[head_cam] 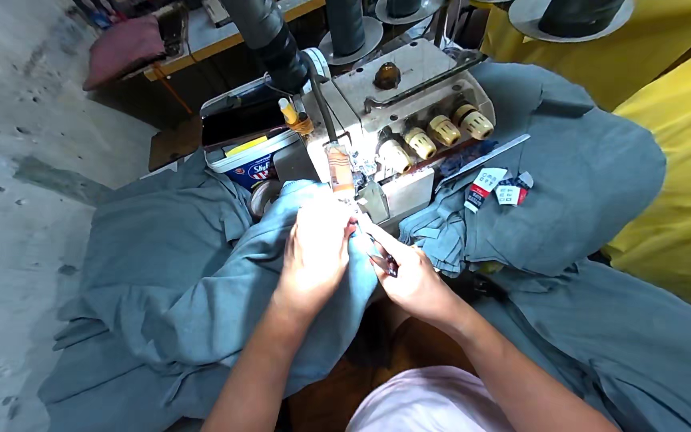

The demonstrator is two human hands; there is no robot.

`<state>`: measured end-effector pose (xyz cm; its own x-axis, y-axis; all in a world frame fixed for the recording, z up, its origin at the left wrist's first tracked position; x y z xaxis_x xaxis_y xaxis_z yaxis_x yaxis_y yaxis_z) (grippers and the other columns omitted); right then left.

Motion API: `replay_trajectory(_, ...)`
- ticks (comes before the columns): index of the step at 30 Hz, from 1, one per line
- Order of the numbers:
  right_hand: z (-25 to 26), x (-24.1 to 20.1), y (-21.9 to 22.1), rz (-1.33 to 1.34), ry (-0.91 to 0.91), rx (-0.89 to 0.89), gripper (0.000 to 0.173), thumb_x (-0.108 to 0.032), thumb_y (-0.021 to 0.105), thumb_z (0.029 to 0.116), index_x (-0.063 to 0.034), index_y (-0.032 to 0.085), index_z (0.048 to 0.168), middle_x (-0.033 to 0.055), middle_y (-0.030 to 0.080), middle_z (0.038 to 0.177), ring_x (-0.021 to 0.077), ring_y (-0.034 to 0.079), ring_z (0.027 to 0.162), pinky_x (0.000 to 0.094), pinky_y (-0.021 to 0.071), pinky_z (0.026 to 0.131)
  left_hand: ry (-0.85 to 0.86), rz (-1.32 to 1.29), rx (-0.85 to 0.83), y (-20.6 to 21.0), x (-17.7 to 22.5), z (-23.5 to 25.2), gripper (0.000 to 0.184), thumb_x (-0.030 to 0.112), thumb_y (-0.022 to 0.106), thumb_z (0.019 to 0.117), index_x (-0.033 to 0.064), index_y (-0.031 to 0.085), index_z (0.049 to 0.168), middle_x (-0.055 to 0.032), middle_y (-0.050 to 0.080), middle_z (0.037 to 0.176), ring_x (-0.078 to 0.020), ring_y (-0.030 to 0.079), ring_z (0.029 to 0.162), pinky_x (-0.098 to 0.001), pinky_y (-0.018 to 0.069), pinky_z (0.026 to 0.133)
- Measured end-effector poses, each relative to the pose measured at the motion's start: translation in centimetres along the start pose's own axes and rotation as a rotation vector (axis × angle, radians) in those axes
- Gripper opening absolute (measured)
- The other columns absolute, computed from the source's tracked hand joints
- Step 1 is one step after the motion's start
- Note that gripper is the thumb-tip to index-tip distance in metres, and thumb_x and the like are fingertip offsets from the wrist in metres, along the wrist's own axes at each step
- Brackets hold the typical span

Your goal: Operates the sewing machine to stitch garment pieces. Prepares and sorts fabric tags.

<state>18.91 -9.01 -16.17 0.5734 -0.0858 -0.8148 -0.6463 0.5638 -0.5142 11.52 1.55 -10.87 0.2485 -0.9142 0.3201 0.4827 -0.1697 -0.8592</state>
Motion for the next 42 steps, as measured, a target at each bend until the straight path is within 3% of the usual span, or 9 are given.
replay_trajectory(2,0.0,0.0,-0.1,0.008,-0.017,0.015,0.039,-0.001,0.057,0.0886,0.0038,0.067,0.126,0.0109,0.068,0.087,0.015,0.059,0.071,0.0286,0.0508,0.068,0.149,0.125,0.111,0.2,1.4,-1.7,0.019,0.006,0.06,0.0963,0.0046,0.078,0.101,-0.016,0.072,0.108,-0.0333,0.07,0.104,-0.0484,0.0563,0.089)
replay_trajectory(4,0.0,0.0,-0.1,0.011,-0.015,0.016,0.042,0.0,0.056,0.0888,0.004,0.066,0.129,0.0101,0.067,0.086,0.0138,0.058,0.071,0.027,0.0499,0.069,0.194,0.195,0.146,0.7,1.9,-2.7,0.023,0.004,0.058,0.0954,0.005,0.079,0.103,-0.0143,0.075,0.112,-0.0303,0.072,0.105,-0.0442,0.0572,0.089)
replay_trajectory(7,-0.1,0.3,0.0,0.025,-0.011,0.028,0.039,-0.002,0.056,0.0911,0.004,0.066,0.128,0.0085,0.066,0.084,0.0105,0.055,0.07,0.0232,0.0479,0.067,0.186,0.258,0.176,0.8,2.1,-3.0,0.021,0.001,0.06,0.094,0.0036,0.078,0.104,-0.013,0.076,0.11,-0.0283,0.074,0.101,-0.0395,0.0584,0.084)
replay_trajectory(9,-0.2,0.8,0.3,0.094,0.008,0.046,0.044,-0.005,0.056,0.0939,0.0041,0.06,0.137,0.0061,0.063,0.082,0.0063,0.051,0.068,0.0194,0.0452,0.067,0.171,0.253,0.201,0.5,2.3,-2.8,0.021,-0.001,0.062,0.092,0.0026,0.078,0.105,-0.0139,0.076,0.105,-0.0295,0.074,0.094,-0.0392,0.0588,0.078)
replay_trajectory(18,-0.7,1.3,0.3,0.188,0.026,0.125,0.048,-0.007,0.059,0.0951,0.0038,0.055,0.142,0.006,0.064,0.082,0.0031,0.052,0.068,0.0171,0.0457,0.067,0.184,0.268,0.187,1.2,1.5,-2.8,0.021,0.004,0.059,0.097,0.0044,0.079,0.104,-0.013,0.076,0.106,-0.0281,0.073,0.099,-0.0384,0.0577,0.085)
replay_trajectory(28,-0.6,1.6,0.5,0.223,0.039,0.142,0.046,-0.008,0.06,0.0945,0.0037,0.057,0.139,0.0014,0.059,0.076,-0.0001,0.048,0.065,0.0146,0.0425,0.064,0.163,0.257,0.209,1.2,1.4,-2.5,0.02,0.004,0.061,0.0951,0.0039,0.079,0.103,-0.0137,0.077,0.101,-0.0291,0.074,0.093,-0.0403,0.0578,0.08)
replay_trajectory(33,-0.8,1.3,0.4,0.238,0.026,0.167,0.045,-0.007,0.06,0.0938,0.0043,0.057,0.138,0.001,0.059,0.076,-0.0018,0.047,0.064,0.0127,0.042,0.064,0.174,0.227,0.167,1.4,1.2,-2.5,0.023,0.011,0.057,0.0997,0.0038,0.078,0.106,-0.0132,0.075,0.109,-0.028,0.072,0.104,-0.04,0.0561,0.09)
replay_trajectory(37,-0.8,1.4,0.4,0.233,0.017,0.2,0.046,-0.007,0.061,0.0928,0.0051,0.057,0.137,0.0005,0.058,0.074,-0.0023,0.047,0.064,0.0119,0.0416,0.063,0.171,0.253,0.149,1.5,1.5,-2.5,0.029,0.02,0.054,0.1004,0.0043,0.078,0.106,-0.0127,0.076,0.109,-0.0285,0.072,0.103,-0.0424,0.0562,0.088)
replay_trajectory(42,-0.1,1.3,0.4,0.265,0.047,0.188,0.048,-0.005,0.062,0.0921,0.0072,0.053,0.138,-0.0027,0.054,0.072,-0.0038,0.044,0.062,0.0113,0.0391,0.061,0.034,0.154,-0.057,0.5,2.9,-1.0,0.033,0.013,0.051,0.1033,-0.0083,0.072,0.118,-0.0266,0.069,0.124,-0.0431,0.066,0.119,-0.0527,0.0491,0.102)
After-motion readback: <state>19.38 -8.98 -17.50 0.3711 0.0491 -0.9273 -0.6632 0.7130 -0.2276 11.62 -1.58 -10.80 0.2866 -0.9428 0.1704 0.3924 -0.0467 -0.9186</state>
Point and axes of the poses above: each hand's wrist, its own z-axis towards the middle knuckle, its own y-axis out of the palm, x = y × z, the point moved 7 cm from there along z, towards the middle knuckle
